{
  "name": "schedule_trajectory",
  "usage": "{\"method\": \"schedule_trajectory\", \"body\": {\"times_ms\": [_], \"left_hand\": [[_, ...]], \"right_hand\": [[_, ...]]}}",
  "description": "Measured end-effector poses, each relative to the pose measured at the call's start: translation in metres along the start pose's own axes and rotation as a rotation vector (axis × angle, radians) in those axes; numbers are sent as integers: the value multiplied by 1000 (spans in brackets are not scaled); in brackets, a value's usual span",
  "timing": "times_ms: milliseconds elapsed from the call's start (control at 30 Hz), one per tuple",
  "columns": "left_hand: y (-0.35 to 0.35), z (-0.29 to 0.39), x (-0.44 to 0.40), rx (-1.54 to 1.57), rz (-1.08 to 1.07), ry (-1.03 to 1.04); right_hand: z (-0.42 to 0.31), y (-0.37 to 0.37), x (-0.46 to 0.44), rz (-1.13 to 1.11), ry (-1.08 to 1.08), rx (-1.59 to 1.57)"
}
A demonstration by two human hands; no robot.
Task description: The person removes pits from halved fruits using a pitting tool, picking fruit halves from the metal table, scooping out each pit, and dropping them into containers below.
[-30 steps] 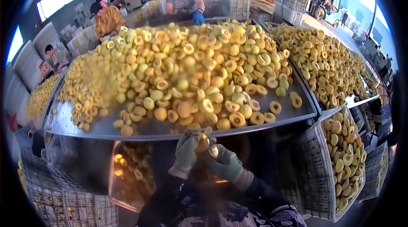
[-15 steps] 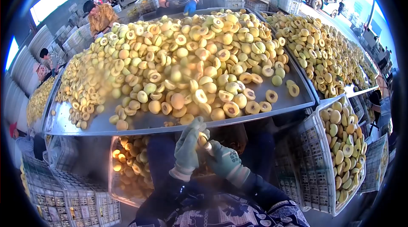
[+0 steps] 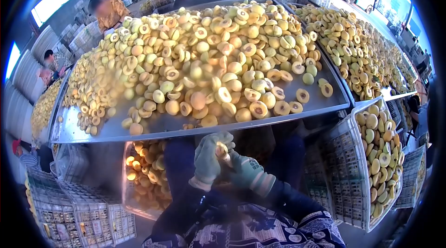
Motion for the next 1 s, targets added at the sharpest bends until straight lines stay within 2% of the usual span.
{"method": "schedule_trajectory", "body": {"times_ms": [100,233,300,333,400,600,667,733,767,800,833,867,933,1000], "left_hand": [[6,5,2,-67,41,-94],[-1,-3,-4,-115,61,-121],[-2,-8,-7,-101,53,-125],[-2,-10,-7,-100,72,-130],[-4,-13,-7,-97,110,-139],[1,-8,1,-93,106,-212],[3,-9,-4,-24,15,-224],[2,-7,-4,-19,-2,-191],[3,-1,-7,-51,17,-147],[1,3,-7,-83,38,-104],[-8,6,-8,-44,39,-30],[-23,10,-21,0,112,-117],[-55,42,-31,-190,188,118],[-108,71,-46,-402,341,292]], "right_hand": [[19,12,5,-15,-96,-9],[31,25,10,-61,-143,-144],[30,24,6,-177,89,-390],[32,24,5,-263,361,-606],[26,23,6,-370,661,-841],[32,30,21,-615,979,-1046],[21,24,20,-708,948,-1223],[-4,16,18,-654,997,-1401],[1,18,20,-550,1018,-1313],[6,23,21,-612,985,-1402],[5,21,22,-566,958,-1415],[4,17,16,-526,905,-1418],[17,21,12,-539,966,-1383],[40,25,13,-328,968,-1003]]}}
Point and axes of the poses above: each hand's wrist, its own x-axis away from the middle knuckle, its own y-axis out of the palm, z = x × y, the point moved 5 cm from there along -x, towards the middle knuckle, and after that the axes turned 14 degrees about z, right-handed, at the moved point
